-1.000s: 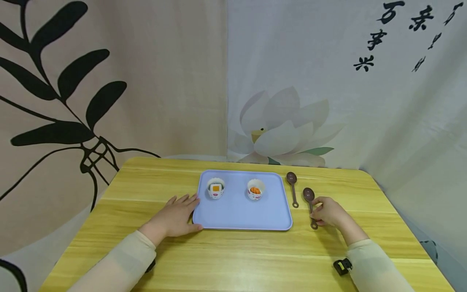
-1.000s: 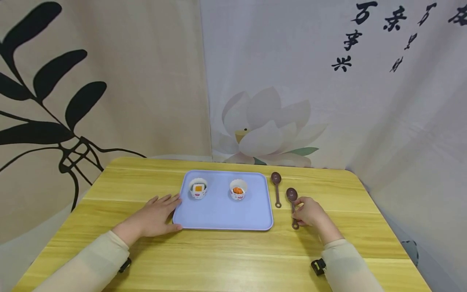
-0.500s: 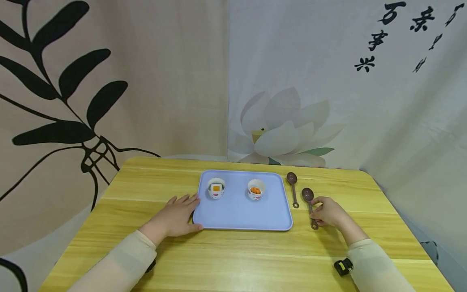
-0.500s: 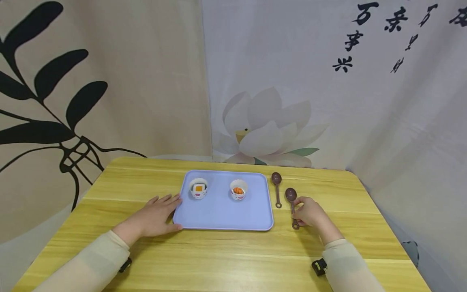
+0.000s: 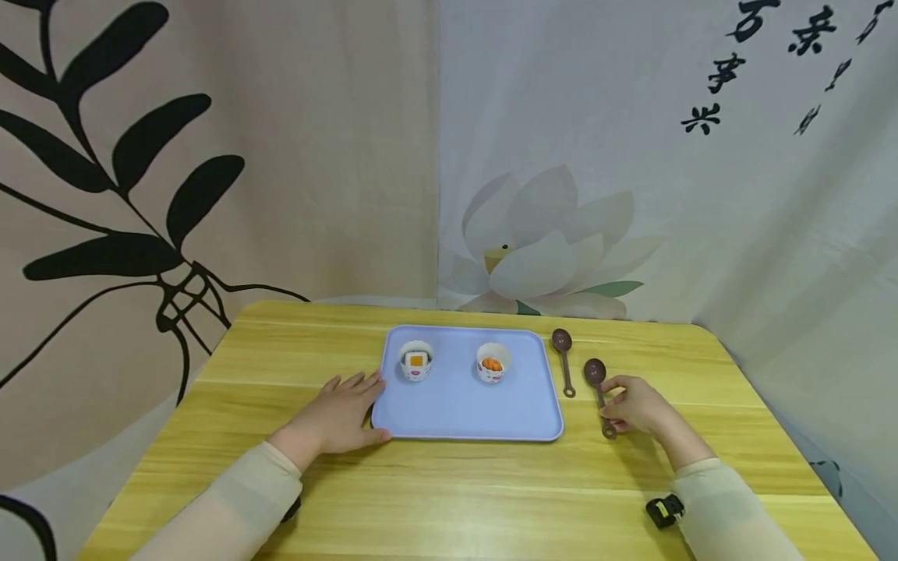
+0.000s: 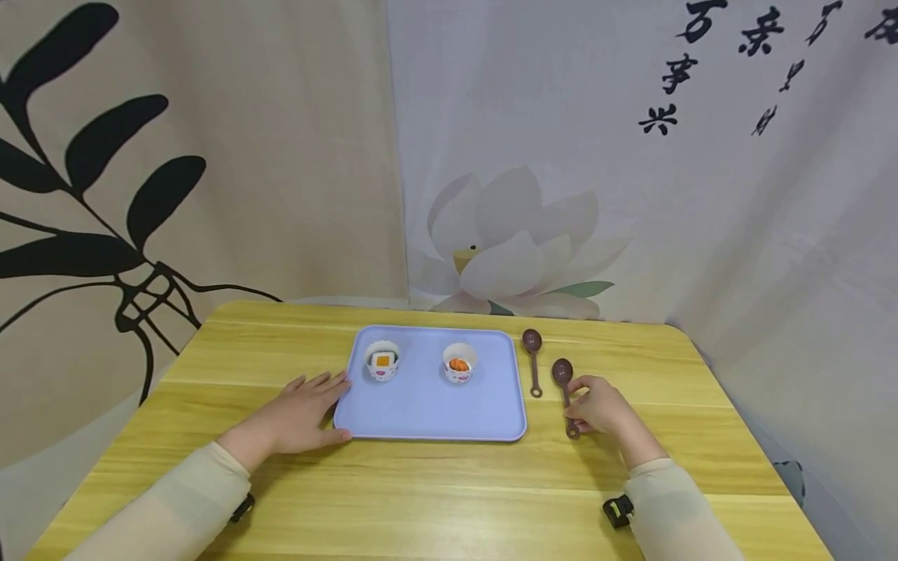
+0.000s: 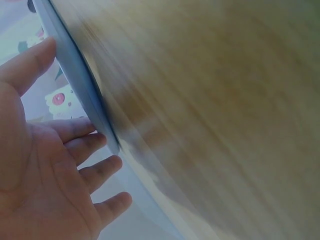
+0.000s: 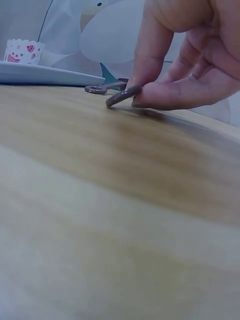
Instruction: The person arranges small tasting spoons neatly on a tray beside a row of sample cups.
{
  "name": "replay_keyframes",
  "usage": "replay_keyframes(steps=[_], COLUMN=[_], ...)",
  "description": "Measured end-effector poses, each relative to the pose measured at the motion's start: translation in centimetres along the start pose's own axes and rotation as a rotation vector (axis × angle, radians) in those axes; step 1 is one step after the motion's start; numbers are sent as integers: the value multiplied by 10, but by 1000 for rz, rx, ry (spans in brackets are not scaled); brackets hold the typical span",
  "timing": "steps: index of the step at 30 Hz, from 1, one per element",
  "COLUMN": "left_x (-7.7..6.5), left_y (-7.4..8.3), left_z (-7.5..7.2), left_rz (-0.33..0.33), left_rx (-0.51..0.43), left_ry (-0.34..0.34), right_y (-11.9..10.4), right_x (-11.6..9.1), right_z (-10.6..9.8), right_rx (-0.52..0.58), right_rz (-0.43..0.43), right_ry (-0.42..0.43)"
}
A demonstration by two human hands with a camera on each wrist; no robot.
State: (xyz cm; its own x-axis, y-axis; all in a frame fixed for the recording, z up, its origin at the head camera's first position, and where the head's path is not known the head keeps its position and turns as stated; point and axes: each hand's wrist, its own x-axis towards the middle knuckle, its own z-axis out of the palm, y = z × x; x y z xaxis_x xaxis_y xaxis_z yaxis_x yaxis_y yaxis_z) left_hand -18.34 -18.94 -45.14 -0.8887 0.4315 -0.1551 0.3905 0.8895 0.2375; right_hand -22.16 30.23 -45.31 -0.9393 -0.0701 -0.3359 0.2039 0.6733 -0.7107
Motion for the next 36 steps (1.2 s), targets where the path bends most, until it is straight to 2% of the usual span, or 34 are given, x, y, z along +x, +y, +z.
replay_keyframes(steps=[16,36], left_x=[0,0], left_y=[1,-1], left_z=[1,2], left_rz=[6,17], left_rx=[0,1], left_ry=[4,14], right_y=[-4,-14], right_x=[-8,-21], right_z=[-2,1], right_rx=[57,136], right_rz=[-21,-93], right_ry=[3,3])
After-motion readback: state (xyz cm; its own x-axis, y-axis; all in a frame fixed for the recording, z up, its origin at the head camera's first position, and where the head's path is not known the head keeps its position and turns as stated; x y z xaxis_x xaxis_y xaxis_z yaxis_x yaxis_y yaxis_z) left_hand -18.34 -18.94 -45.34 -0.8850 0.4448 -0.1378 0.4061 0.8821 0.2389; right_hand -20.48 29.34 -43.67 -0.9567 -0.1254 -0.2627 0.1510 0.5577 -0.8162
